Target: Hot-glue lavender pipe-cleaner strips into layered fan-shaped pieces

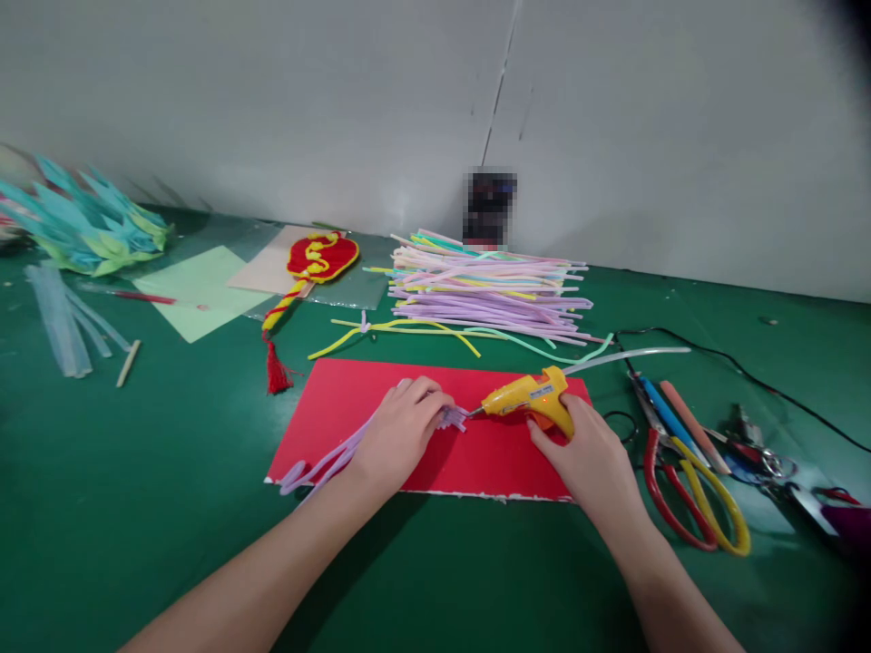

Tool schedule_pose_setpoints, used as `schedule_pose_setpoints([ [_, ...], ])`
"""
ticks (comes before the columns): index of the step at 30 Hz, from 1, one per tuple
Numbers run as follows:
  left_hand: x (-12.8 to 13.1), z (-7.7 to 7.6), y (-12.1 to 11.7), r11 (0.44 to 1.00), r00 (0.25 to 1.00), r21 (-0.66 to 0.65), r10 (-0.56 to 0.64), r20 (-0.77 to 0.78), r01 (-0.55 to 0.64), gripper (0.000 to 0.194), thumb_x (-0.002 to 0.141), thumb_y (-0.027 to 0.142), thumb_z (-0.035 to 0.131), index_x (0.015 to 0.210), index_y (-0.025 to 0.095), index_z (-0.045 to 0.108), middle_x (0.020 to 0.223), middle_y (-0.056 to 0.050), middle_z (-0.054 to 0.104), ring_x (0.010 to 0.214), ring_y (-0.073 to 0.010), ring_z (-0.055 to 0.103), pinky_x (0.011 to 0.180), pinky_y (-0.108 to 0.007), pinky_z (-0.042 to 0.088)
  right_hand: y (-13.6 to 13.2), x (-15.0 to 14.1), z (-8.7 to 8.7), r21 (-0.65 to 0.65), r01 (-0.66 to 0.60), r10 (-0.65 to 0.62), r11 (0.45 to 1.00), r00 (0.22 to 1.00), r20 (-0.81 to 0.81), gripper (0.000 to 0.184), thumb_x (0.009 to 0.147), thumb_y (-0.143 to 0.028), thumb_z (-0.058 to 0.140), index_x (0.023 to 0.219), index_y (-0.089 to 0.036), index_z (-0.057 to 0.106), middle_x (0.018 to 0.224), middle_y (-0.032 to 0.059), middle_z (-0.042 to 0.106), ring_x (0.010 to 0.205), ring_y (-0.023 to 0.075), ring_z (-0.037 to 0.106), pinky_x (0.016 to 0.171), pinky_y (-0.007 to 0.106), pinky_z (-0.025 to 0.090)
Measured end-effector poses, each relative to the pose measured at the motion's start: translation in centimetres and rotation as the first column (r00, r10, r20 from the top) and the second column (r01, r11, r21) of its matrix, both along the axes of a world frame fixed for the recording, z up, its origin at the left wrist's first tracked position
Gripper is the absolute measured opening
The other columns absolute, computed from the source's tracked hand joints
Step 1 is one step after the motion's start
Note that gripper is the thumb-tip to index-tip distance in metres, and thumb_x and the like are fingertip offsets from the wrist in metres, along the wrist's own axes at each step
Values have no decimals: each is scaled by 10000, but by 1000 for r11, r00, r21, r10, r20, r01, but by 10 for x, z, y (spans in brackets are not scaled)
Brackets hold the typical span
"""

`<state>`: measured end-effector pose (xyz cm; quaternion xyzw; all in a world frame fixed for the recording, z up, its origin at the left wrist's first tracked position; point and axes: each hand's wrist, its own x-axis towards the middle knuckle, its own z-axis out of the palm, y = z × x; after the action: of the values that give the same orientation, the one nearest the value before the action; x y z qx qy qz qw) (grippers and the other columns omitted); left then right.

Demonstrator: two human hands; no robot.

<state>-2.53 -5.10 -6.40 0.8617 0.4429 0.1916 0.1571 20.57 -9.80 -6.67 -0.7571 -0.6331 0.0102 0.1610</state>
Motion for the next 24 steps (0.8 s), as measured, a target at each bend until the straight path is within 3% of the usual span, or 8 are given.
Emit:
schedule_pose_setpoints([
  [10, 0, 1, 2, 999, 999, -21, -45, 10, 45, 185, 896, 125, 391, 977, 197, 540, 1003, -25, 587, 926, -181, 516, 865, -373, 382, -2, -1, -4, 61, -54, 52, 997, 998, 29, 397, 810, -450, 439, 1068, -158, 514, 1022, 141, 607, 926, 275, 579, 672, 345, 497],
  [24, 0, 2, 3, 997, 998, -50, -51, 43, 53, 181, 898, 127, 397, 948, 198, 556, 994, -19, 589, 921, -173, 523, 878, -372, 370, 1, -5, -11, 136, -93, 87, 986, 995, 48, 368, 820, -390, 461, 1062, -116, 508, 969, 143, 617, 897, 262, 572, 751, 354, 480],
])
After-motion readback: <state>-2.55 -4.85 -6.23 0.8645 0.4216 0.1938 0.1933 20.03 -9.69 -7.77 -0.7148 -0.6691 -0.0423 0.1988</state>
